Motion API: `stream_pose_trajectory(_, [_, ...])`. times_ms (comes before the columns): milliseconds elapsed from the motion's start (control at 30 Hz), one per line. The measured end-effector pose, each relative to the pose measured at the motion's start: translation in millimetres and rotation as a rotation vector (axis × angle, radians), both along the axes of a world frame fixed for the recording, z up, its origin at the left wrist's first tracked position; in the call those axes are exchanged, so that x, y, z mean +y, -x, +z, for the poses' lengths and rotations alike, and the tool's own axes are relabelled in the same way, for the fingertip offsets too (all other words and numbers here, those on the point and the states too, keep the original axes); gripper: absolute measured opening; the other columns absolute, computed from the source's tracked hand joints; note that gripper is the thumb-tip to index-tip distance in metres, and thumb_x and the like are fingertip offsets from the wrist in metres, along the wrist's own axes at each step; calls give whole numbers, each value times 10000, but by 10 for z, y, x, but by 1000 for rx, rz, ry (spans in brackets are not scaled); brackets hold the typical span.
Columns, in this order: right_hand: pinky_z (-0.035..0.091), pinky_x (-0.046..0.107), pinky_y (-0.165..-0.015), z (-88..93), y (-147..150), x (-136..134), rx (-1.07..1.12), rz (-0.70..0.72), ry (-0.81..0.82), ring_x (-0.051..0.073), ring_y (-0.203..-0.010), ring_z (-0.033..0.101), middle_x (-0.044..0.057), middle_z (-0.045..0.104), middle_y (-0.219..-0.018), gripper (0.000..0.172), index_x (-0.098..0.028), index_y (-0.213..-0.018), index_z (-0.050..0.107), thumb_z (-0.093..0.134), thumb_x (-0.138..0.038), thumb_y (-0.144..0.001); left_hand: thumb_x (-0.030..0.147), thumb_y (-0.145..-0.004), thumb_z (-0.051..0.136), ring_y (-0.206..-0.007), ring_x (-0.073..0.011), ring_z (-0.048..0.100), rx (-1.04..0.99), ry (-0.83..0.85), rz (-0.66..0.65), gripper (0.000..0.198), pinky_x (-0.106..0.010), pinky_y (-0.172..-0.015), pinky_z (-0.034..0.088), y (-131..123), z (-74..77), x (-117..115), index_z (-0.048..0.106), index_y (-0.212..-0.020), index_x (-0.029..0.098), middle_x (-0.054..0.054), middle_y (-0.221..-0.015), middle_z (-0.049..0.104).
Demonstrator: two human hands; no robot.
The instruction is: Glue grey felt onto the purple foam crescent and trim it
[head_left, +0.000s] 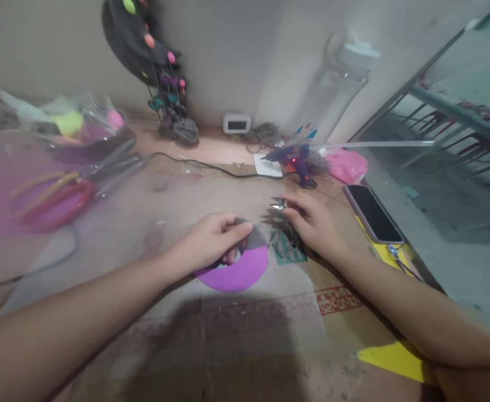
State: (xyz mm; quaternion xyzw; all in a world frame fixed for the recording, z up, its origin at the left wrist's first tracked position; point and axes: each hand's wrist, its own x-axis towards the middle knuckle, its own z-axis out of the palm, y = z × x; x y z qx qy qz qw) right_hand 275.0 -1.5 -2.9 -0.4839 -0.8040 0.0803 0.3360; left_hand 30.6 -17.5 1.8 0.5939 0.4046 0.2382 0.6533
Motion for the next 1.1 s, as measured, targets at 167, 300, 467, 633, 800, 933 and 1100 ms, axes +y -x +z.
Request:
stream_pose_trajectory(167, [475, 350, -756, -34, -4, 113, 4, -14, 47, 201, -828, 586, 62, 639, -890, 296, -186, -1178, 615, 491, -286, -929, 500, -889, 488, -366, -63, 413, 24, -10, -10, 354, -167, -379, 286, -21, -51, 17, 532, -770, 170, 56, -435, 507])
stream_pose_trajectory(300, [484, 361, -805, -69, -18, 157, 66, -35, 16, 209, -906, 590, 91, 641, -1021, 351, -184, -1241, 560, 522, -283, -906, 457, -851, 561, -379, -64, 422, 1, -60, -23, 291, -171, -391, 313, -24, -86, 37, 540, -839, 167, 72, -460, 503])
stream_pose_trajectory(467, [486, 354, -800, -53, -33, 165, 82, -29, -4, 204, -886, 604, 95, 652, -988, 320, -164, -1175, 612, 512, -302, -905, 450, -807, 617, -396, -61, 414, 21, -119, -23, 300, -177, -398, 294, -27, -68, 20, 565, -846, 158, 77, -492, 486])
stream_pose_trajectory(633, [464, 370, -853, -32, -32, 165, 133, -54, 21, 204, -891, 610, 93, 673, -952, 324, -158, -1139, 657, 503, -312, -898, 499, -823, 575, -377, -63, 392, 18, -186, -6, 344, -189, -400, 295, -40, -48, 5, 535, -828, 158, 78, -475, 462])
stream_pose_trajectory(800, [462, 384, -831, 228, 7, 62, 270, -197, 64, 233, -907, 612, 115, 685, -981, 344, -136, -1056, 662, 578, -386, -834, 497, -841, 541, -386, -64, 387, 4, -236, 27, 337, -193, -402, 285, -47, -57, 1, 468, -744, 183, 80, -474, 438])
stream_pose_trajectory(933, [474, 309, -712, 519, 204, -143, 333, -127, 203, 179, -762, 607, 65, 688, -857, 389, -143, -980, 683, 548, -480, -843, 511, -821, 575, -403, -60, 374, -1, -299, 56, 363, -199, -418, 282, -41, -68, 4, 505, -729, 167, 68, -482, 455])
stream_pose_trajectory(1100, [463, 266, -649, 408, 496, -360, 321, 35, 448, 148, -685, 599, 27, 673, -751, 315, -157, -877, 711, 601, -441, -795, 507, -819, 584, -442, -67, 393, 2, -332, 81, 359, -201, -437, 294, -34, -64, 14, 549, -780, 152, 60, -522, 481])
